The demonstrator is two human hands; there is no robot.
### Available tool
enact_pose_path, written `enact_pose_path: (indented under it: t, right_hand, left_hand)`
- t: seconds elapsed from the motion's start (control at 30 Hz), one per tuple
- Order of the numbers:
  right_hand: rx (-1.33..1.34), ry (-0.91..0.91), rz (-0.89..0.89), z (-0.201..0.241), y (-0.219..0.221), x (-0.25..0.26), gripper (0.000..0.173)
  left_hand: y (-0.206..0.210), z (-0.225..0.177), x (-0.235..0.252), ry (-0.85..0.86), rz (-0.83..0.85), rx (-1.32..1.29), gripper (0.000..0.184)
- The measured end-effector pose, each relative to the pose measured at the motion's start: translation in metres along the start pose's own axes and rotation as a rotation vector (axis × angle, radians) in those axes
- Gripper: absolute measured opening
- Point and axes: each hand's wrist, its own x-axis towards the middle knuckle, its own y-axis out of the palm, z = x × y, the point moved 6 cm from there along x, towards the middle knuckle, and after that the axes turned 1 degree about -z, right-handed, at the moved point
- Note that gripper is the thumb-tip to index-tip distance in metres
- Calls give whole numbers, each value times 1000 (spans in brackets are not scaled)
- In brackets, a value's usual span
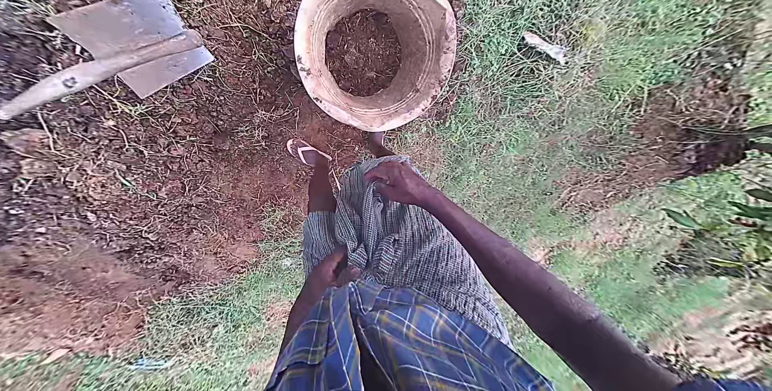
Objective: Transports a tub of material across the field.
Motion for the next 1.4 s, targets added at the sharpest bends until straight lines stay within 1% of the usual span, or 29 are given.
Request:
enact_pose_path:
  t: [0.03,0.07,0.1,0.17,0.23,0.27,0.33,0.43,0.57,0.63,0.73,0.8,0.9,0.97,1.0,1.07,1.13,1.17,1.2,1.23,1.3,1.37,1.4]
  right_hand:
    - [10,64,-52,-18,2,-6,33]
    - [33,133,-111,-38,3,-14,36]
    - [82,200,-171,-60,3,-22,38]
    - [240,334,-324,-105,2,-40,39]
    - [462,504,-415,-149,6,-59,40]
    - [529,568,-443,-169,9,-68,39]
    - [547,645,-416,-201,10,-81,39]
    - [480,709,-344,-230,1,-89,38]
    - [452,755,-361,-268,-26,-67,41]
    - [460,768,-400,-292,-43,-45,42]
    - [511,749,-468,-331,-67,-9,44]
    - [559,722,-527,-353,-90,20,49]
    - [613,723,-603,-374,-118,53,49]
    - [630,676,-633,-385,-133,79,51]
    - [646,647,-635,-390,-136,89,50]
    - [710,587,-671,-398,-140,109,43]
    - [840,563,-769,-399,-138,125,31]
    - [901,566,-826,-399,-135,132,26]
    - [942,579,-875,-400,-135,138,23]
    - [955,590,-892,-400,-135,142,24]
    - [888,616,-859,-398,-131,134,25]
    - [813,598,-830,-386,-143,126,26]
    - [782,590,-842,-375,-155,122,23]
  left_hand:
    - [-2,11,4,24,4,-17,58]
    - [-4,18,7,9,-9,-28,59]
    - [-8,21,11,-21,-42,-29,53]
    - [-22,24,24,-48,-166,-33,44]
    - [-38,27,45,-52,-324,-87,39]
    - [-46,31,57,-62,-394,-126,37]
    - [-64,39,85,-95,-512,-201,36]
    - [-88,49,125,-164,-581,-234,40]
    - [-109,45,191,-219,-622,-301,40]
    - [-122,39,233,-219,-598,-251,40]
    - [-157,25,296,-170,-562,-169,49]
    - [-191,0,338,-97,-612,-153,52]
    - [-233,-42,388,21,-667,-177,52]
    - [-255,-74,412,92,-684,-156,53]
    - [-263,-86,422,119,-691,-124,48]
    - [-278,-97,444,168,-684,-67,31]
    - [-287,-101,457,191,-677,-41,18]
    - [-289,-105,462,189,-688,-14,15]
    - [-292,-111,467,186,-701,16,19]
    - [-293,-116,470,182,-724,48,21]
    - [-288,-116,470,135,-748,126,26]
    - [-286,-119,461,109,-734,153,41]
    - [-286,-122,451,128,-737,122,47]
